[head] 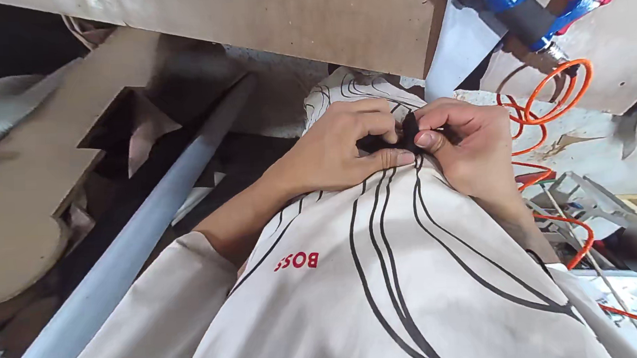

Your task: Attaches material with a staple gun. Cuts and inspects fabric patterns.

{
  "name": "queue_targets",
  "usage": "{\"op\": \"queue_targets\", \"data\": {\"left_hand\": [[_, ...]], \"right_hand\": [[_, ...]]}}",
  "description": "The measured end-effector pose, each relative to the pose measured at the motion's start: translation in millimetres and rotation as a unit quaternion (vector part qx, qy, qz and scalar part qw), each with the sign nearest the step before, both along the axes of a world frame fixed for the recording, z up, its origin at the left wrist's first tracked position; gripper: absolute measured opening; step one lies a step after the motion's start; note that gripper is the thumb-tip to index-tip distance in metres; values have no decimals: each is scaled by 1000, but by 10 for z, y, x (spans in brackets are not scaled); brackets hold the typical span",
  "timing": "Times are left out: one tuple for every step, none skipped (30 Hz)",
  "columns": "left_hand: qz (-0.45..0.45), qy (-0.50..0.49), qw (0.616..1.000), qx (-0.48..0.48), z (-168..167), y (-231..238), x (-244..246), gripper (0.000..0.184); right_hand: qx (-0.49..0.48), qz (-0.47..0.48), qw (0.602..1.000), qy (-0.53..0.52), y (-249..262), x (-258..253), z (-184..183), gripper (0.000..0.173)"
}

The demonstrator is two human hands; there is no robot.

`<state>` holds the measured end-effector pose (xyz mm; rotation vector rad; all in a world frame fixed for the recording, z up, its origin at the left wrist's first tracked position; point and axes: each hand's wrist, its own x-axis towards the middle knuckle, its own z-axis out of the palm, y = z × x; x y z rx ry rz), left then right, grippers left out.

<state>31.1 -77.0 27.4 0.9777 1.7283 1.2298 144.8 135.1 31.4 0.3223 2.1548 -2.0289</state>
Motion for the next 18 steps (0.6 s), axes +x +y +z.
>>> {"op": "queue_targets", "data": {"left_hand": [[-2, 3, 1000, -3, 3, 12, -4, 27], [-4, 9, 1000, -7, 10, 29, -14, 29], [-8, 18, 1000, -17, 27, 48, -24, 29], [-11, 29, 999, -31, 53, 69, -26, 29], [-13, 40, 998, -49, 85, 94, -28, 28], [-13, 41, 997, -69, 113, 114, -30, 28], [-10, 27, 996, -86, 129, 125, -36, 29], [-4, -1, 995, -98, 132, 123, -48, 29], [4, -36, 994, -104, 125, 110, -59, 28], [14, -67, 992, -104, 111, 92, -65, 27], [27, -94, 990, -101, 91, 69, -62, 25], [40, -116, 988, -97, 70, 49, -55, 25], [51, -133, 985, -92, 45, 34, -53, 24], [59, -146, 984, -88, 18, 23, -54, 24], [65, -152, 983, -84, -5, 13, -53, 24], [73, -154, 982, -82, -17, 2, -46, 24], [80, -155, 982, -78, -20, -9, -39, 23], [93, -154, 981, -76, -12, -18, -24, 22]], "right_hand": [[-4, 0, 1000, -3, -6, -6, 0, 3], [-3, 3, 1000, -5, -15, -20, 8, 3], [3, 6, 1000, -4, -29, -34, 20, 2], [12, 13, 1000, 0, -47, -44, 38, 2], [26, 22, 999, 6, -66, -60, 62, 3], [49, 33, 998, 13, -82, -77, 92, 3], [80, 49, 995, 20, -91, -98, 123, 4], [108, 66, 992, 30, -93, -121, 140, 6], [130, 80, 987, 42, -90, -143, 139, 7], [145, 92, 984, 56, -88, -160, 123, 9], [154, 103, 980, 69, -88, -171, 104, 11], [160, 114, 977, 78, -87, -184, 86, 12], [167, 123, 975, 82, -88, -199, 75, 13], [176, 128, 973, 82, -94, -208, 74, 13], [183, 130, 971, 84, -101, -214, 77, 14], [186, 131, 970, 85, -105, -218, 85, 14], [182, 130, 971, 86, -98, -225, 93, 16], [168, 125, 974, 86, -72, -235, 96, 18]]}}
